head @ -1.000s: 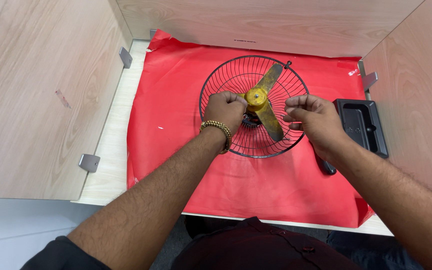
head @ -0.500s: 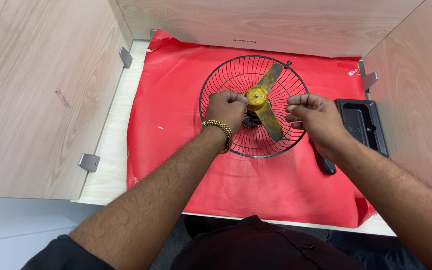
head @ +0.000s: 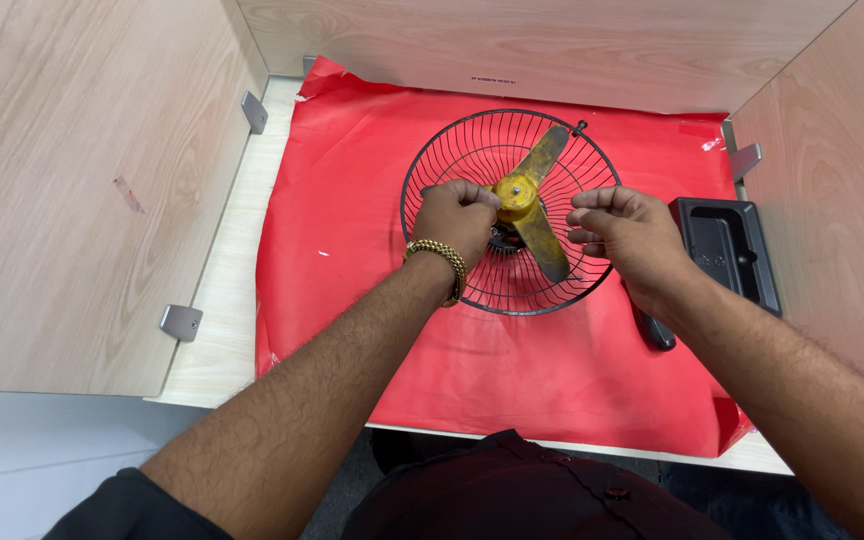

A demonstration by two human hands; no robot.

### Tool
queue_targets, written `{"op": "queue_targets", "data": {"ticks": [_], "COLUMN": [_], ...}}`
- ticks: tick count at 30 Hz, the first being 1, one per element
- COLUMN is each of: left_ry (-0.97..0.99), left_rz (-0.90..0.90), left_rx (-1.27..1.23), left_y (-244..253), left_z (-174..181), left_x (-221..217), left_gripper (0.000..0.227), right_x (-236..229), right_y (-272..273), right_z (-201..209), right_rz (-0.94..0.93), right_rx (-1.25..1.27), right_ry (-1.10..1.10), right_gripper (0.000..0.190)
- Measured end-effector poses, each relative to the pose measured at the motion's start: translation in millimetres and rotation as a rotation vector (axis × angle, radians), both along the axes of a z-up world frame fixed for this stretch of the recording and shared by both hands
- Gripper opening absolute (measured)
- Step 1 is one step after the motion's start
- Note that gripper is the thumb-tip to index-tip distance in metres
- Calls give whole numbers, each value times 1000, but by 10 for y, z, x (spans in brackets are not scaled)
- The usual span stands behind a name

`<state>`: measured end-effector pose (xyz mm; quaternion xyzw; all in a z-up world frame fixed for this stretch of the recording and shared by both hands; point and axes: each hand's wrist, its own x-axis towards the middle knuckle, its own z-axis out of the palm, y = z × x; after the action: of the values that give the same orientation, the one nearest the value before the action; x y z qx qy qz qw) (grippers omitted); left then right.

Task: The person removes the central cap and then uses a screwdriver to loosen the nut securing the fan blade to the motor shaft. The person holds the fan cage steady with one hand while turning the screwdriver with the other. The clip ends before the blade is fully removed.

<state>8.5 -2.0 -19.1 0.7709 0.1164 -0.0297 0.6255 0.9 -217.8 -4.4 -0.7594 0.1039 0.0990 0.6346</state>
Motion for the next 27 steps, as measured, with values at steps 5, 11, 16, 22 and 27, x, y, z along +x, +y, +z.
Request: {"op": "queue_targets", "data": {"ticks": [5, 11, 16, 22, 27], "left_ry": [24, 5, 23, -4, -123], "left_rz": [0, -7, 24, 65, 25], "left_rx": [3, 16, 40, 202, 420], "left_y": [-1, 9, 36, 86, 119], "left_z": [6, -24, -18, -4, -1], "left_x": [18, 57, 103, 174, 296], "left_gripper": [15, 16, 18, 37, 47], "right_x": [15, 36, 58, 103, 129], "right_y": [-11, -27, -41, -26, 2], "right_z": [-25, -59, -83, -62, -51], "right_rz": [-2, -10, -36, -35, 9], "right_rx": [12, 18, 22, -35, -70], "right_ry": [5, 14, -14, -35, -71], "right_gripper": [19, 19, 18, 21, 25]}}
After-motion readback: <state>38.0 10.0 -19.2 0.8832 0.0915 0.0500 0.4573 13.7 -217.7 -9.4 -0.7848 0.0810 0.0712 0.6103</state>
